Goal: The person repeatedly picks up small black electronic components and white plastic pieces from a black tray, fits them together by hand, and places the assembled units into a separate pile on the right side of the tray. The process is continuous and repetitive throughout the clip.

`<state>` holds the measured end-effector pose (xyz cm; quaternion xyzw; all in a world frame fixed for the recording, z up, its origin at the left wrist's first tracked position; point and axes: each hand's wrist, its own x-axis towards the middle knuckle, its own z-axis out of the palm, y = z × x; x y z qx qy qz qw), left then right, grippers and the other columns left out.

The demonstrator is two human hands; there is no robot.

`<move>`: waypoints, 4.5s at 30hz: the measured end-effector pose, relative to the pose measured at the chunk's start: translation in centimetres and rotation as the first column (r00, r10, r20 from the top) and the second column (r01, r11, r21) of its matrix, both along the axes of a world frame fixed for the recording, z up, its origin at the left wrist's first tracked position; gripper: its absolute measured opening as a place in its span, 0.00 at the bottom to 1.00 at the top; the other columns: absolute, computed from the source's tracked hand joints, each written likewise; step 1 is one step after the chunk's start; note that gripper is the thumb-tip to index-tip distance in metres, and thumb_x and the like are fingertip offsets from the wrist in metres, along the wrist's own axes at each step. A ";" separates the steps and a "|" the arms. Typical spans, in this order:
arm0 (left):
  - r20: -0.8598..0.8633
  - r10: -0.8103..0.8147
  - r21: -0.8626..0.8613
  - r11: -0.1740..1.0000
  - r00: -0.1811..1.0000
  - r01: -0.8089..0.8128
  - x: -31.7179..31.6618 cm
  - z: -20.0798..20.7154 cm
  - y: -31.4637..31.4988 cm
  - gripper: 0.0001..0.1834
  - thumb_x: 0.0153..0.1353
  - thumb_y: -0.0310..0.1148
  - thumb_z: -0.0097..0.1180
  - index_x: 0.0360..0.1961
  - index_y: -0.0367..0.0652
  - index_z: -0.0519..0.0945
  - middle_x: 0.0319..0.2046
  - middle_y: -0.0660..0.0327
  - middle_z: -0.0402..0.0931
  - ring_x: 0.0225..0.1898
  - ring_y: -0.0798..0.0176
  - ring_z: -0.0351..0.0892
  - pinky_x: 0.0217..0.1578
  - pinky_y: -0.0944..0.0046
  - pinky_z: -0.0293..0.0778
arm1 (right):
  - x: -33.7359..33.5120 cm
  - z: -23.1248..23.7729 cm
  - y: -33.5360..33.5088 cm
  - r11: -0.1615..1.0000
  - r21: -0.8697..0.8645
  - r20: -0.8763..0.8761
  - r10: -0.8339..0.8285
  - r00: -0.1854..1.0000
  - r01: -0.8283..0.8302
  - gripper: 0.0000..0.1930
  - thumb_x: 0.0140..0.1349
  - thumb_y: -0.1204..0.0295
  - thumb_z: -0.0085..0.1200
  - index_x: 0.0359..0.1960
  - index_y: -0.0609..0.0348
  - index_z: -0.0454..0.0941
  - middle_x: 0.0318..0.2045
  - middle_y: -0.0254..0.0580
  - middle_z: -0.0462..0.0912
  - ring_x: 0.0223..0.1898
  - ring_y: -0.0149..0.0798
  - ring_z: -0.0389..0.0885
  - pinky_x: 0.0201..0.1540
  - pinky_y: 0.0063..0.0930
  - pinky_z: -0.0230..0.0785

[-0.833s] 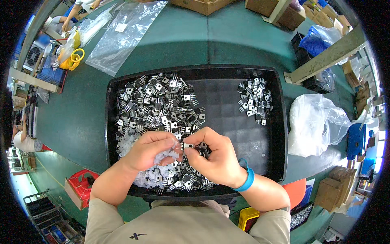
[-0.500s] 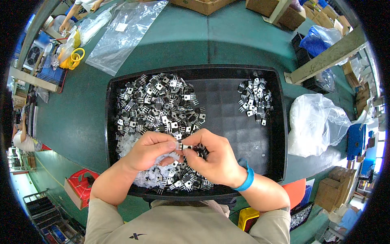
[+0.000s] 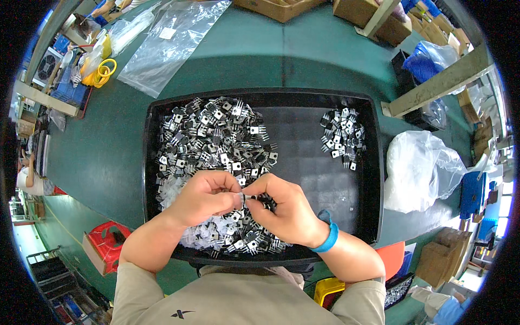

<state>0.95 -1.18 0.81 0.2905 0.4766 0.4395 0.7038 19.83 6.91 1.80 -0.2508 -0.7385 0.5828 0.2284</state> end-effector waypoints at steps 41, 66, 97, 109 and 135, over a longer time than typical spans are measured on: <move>0.259 0.183 0.096 0.972 0.949 -0.213 -0.7 1.0 -0.3 0.05 0.58 0.22 0.52 0.36 0.37 0.76 0.26 0.60 0.76 0.19 0.77 0.65 0.15 0.77 0.54 | 11.2 -1.8 7.4 0.539 0.828 0.473 -0.524 0.708 -0.154 0.21 0.48 0.73 0.62 0.46 0.60 0.73 0.45 0.47 0.73 0.52 0.52 0.70 0.55 0.40 0.64; 0.306 0.137 0.080 0.982 0.942 -0.169 -0.9 0.7 -0.1 0.12 0.59 0.23 0.54 0.45 0.36 0.77 0.34 0.58 0.77 0.23 0.75 0.66 0.17 0.78 0.56 | 4.4 1.7 -0.3 0.964 0.265 0.372 -0.068 0.926 -0.036 0.10 0.54 0.77 0.59 0.37 0.61 0.74 0.26 0.43 0.77 0.26 0.37 0.76 0.31 0.28 0.68; 0.317 0.154 -0.014 0.987 0.936 -0.158 -0.8 0.4 0.3 0.06 0.63 0.31 0.52 0.32 0.39 0.77 0.28 0.61 0.77 0.20 0.76 0.67 0.15 0.75 0.53 | -1.9 -0.4 -1.9 0.971 -0.053 -0.210 -0.240 0.948 0.234 0.08 0.56 0.84 0.56 0.36 0.61 0.73 0.27 0.29 0.76 0.25 0.16 0.68 0.25 0.13 0.61; 0.302 0.147 -0.011 0.989 0.942 -0.151 -0.7 0.1 0.3 0.06 0.63 0.31 0.52 0.32 0.39 0.77 0.28 0.61 0.77 0.20 0.76 0.66 0.15 0.76 0.53 | -1.8 -0.5 -1.8 0.963 -0.024 -0.188 -0.269 0.945 0.269 0.08 0.55 0.83 0.57 0.35 0.61 0.73 0.25 0.29 0.75 0.24 0.16 0.68 0.24 0.13 0.61; 0.059 0.108 0.080 0.990 0.992 -0.113 -0.9 0.5 0.2 0.06 0.59 0.28 0.57 0.32 0.35 0.78 0.22 0.68 0.74 0.20 0.80 0.65 0.18 0.76 0.58 | -1.1 -0.6 -0.9 0.984 0.106 -0.069 -0.139 0.988 0.146 0.09 0.56 0.81 0.59 0.38 0.64 0.75 0.30 0.40 0.79 0.28 0.29 0.76 0.32 0.22 0.70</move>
